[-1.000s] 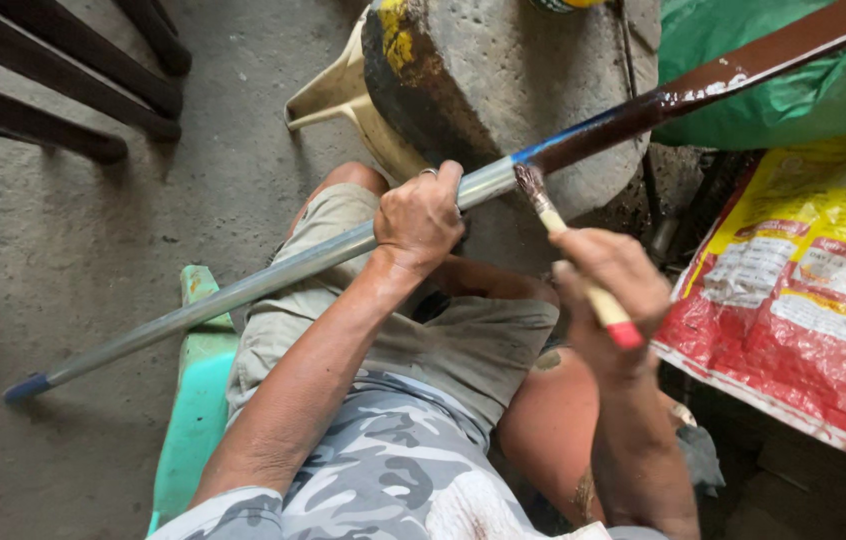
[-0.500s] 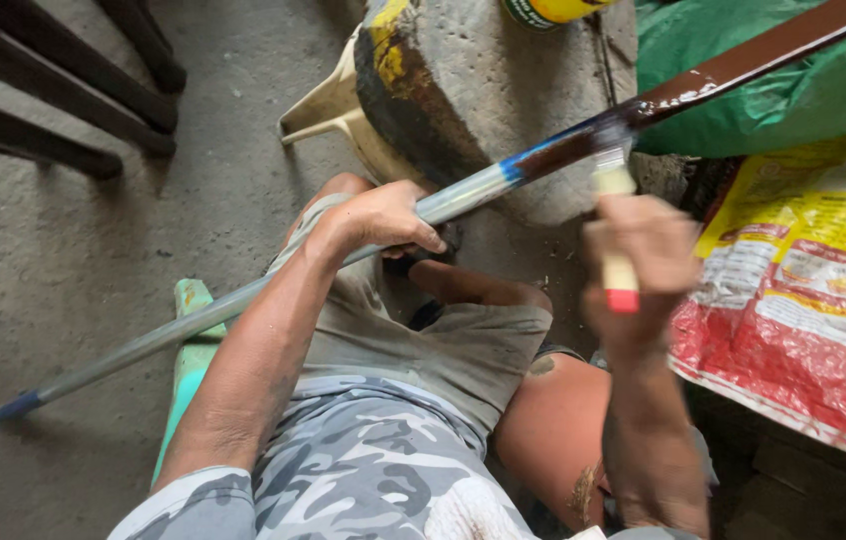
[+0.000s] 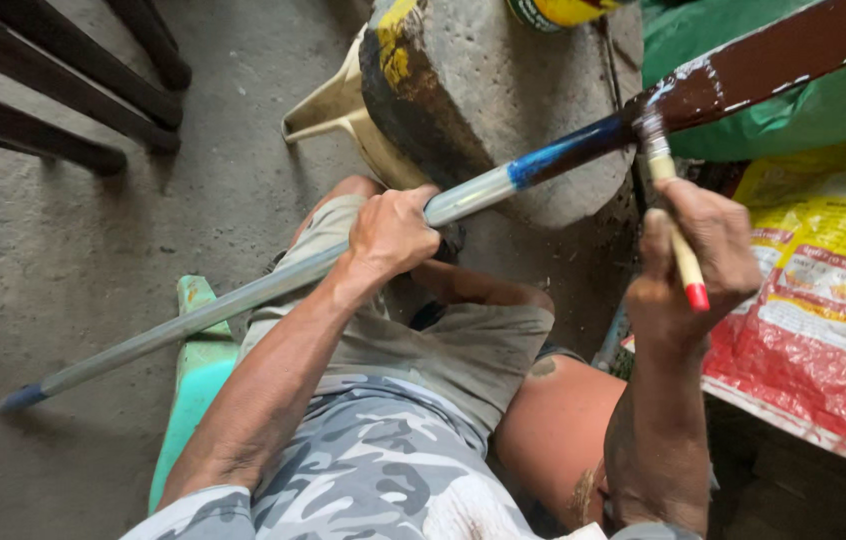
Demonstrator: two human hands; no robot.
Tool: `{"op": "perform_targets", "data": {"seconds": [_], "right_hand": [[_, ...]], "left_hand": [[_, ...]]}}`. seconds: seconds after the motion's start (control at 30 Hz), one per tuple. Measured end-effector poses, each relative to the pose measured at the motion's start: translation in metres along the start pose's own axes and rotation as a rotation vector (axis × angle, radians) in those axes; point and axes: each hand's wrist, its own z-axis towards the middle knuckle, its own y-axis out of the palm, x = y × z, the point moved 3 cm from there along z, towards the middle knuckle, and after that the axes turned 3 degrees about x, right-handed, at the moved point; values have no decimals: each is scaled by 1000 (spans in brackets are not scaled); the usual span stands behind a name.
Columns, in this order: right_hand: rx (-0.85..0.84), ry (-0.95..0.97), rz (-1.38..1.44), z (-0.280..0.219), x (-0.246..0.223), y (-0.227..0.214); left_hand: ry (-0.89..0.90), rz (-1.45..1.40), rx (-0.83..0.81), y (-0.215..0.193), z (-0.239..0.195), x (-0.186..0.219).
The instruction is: The person paints the metal blade and shaft of a long-handled tool with dark brown paint using a brush. They repeatedly dip the brush into a paint can and apply paint along the blade and shaft, rotating the tool to cover different sides.
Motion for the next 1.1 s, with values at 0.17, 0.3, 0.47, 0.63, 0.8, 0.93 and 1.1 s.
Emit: {"op": "perform_targets", "data": {"seconds": [0.17,0.3,0.47,0.63,0.8,0.93,1.1], "right_hand": [[7,-56,-61,-2,-12,11],[-121,-50,19,-14,-27,22],[-86,136,355,-26,-3,10],[34,131,163,-1,24,2],[51,-132,-84,1,0,11],[-92,-103,-44,-18,-22,27],[-169,38,346,-28,-6,17]], "left_hand": [[58,63,94,6,-5,-1],[114,116,169,11,-6,-3],[207,130,241,21,-18,-10],[212,196,281,18,-11,-7],[242,198,333,21,-15,-9],[253,203,351,20,-13,-8],[258,200,348,20,-14,-8]]}}
